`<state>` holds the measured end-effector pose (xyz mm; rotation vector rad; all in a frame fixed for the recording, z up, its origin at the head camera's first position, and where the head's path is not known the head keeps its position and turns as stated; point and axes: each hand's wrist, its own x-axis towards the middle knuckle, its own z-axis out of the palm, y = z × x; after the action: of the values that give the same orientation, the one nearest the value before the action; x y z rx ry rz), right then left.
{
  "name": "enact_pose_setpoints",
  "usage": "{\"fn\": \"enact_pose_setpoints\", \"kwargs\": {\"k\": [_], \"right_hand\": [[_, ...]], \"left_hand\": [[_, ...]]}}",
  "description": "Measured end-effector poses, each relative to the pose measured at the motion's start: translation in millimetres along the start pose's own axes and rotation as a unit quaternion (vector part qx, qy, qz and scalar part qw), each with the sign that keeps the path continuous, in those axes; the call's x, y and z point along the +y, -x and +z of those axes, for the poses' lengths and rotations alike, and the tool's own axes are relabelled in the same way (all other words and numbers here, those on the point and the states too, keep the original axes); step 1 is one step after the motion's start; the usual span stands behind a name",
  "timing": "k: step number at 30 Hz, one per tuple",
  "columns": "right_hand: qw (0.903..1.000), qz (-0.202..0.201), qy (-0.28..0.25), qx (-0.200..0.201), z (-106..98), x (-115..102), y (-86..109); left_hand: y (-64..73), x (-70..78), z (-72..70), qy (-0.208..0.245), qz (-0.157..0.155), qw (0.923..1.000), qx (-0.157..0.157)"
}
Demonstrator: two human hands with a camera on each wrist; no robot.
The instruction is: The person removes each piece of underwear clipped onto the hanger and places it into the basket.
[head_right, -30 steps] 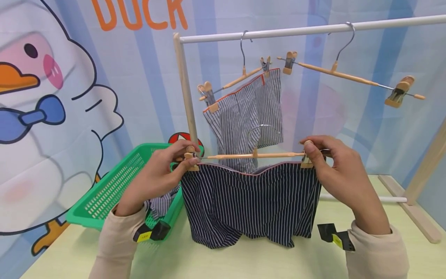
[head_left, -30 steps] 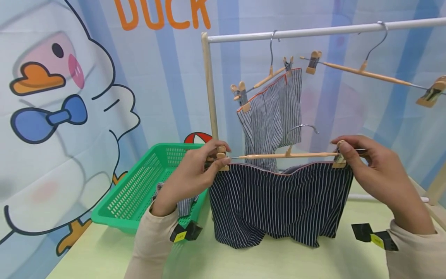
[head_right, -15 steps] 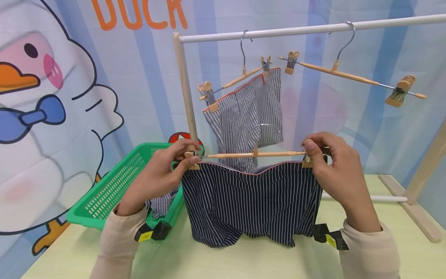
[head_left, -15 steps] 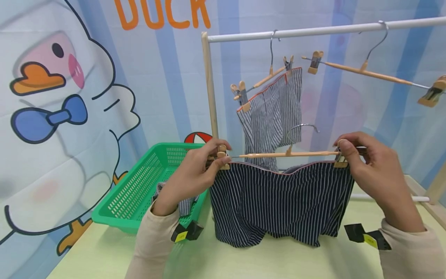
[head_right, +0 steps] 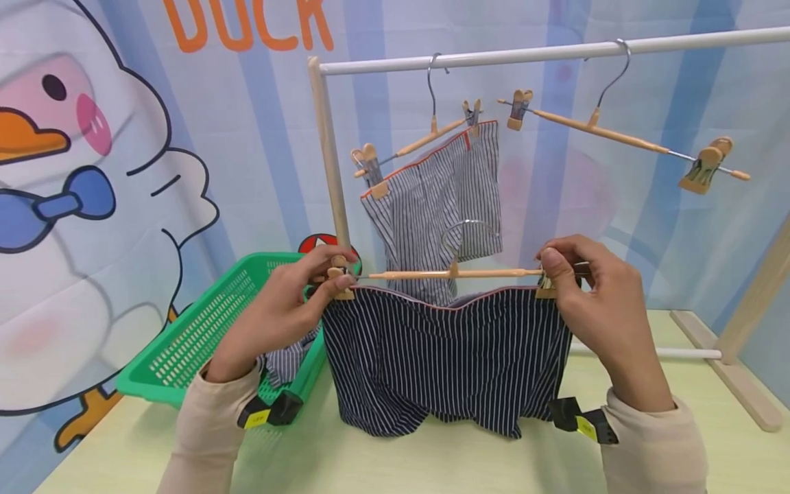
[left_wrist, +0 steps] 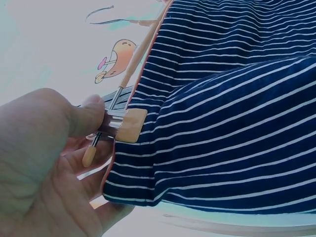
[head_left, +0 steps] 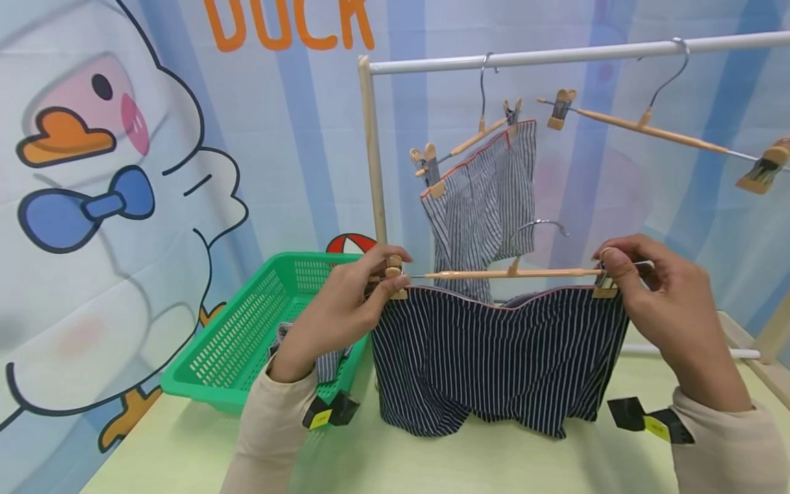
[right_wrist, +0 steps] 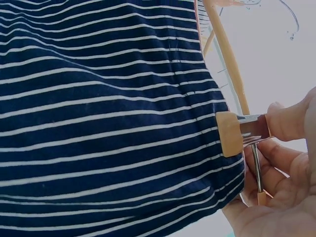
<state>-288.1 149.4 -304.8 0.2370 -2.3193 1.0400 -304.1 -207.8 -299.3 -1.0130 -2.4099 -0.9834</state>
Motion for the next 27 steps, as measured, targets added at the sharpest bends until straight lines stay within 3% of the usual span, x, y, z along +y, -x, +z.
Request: {"fn": "enact_pose_setpoints", "kwargs": {"k": [8,27], "right_hand": [[1.0,0.005,-0.005,0.007,-1.7,0.9,0.4],[0.9991,-0.005,-0.012,0.041,1.4,1.3,-1.8]], "left_hand": [[-0.8,2.0,0.1,-0.001,-0.008,1.0,0.0],[-3.5,3.7,8.7,0.019,-0.052,0.9965,0.063]]}}
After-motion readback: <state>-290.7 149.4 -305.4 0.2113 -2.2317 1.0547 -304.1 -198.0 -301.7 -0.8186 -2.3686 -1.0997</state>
